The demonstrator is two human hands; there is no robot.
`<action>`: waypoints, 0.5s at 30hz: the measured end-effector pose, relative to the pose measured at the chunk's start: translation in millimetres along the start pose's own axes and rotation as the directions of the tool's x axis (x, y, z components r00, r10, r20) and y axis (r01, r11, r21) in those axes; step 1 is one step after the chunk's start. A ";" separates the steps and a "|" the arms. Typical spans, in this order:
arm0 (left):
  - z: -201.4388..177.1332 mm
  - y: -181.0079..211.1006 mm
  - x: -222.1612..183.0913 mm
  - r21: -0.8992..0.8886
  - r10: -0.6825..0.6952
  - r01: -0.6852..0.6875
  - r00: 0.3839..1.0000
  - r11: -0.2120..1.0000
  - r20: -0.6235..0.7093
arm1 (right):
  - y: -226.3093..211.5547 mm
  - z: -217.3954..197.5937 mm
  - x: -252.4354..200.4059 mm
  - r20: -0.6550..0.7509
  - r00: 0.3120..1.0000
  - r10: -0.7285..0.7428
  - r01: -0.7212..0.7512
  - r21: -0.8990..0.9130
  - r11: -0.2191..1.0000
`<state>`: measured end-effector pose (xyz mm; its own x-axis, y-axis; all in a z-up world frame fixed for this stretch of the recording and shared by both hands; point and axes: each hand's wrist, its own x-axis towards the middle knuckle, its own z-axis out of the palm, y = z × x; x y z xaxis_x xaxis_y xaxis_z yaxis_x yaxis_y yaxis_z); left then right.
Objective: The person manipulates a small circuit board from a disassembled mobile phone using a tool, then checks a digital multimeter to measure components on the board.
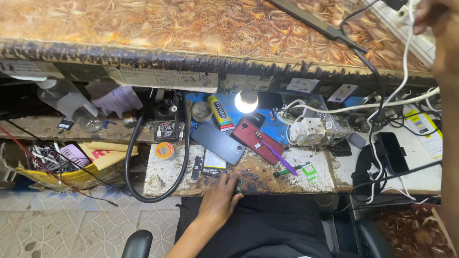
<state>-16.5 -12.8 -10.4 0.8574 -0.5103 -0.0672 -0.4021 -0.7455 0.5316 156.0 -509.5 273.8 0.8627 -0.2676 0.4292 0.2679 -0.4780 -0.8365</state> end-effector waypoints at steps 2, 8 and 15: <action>5.8 0.1 0.6 0.037 0.017 -0.016 1.000 0.999 -0.022 | 10.6 5.0 34.1 -0.020 0.999 -0.047 0.045 -0.055 0.997; 5.7 0.0 1.4 0.021 0.034 -0.034 0.999 0.999 -0.025 | 16.7 16.7 74.3 -0.068 0.990 -0.121 0.110 -0.147 0.983; -7.1 5.3 -2.4 -0.026 0.030 -0.030 0.999 0.999 0.019 | 179.1 -62.3 130.9 0.075 0.931 -0.357 0.363 -0.296 0.884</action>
<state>-18.4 -12.4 -1.4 0.8386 -0.5406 -0.0669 -0.4188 -0.7184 0.5554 290.1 -682.3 201.4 0.7398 -0.0159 0.6727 0.4226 -0.7669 -0.4829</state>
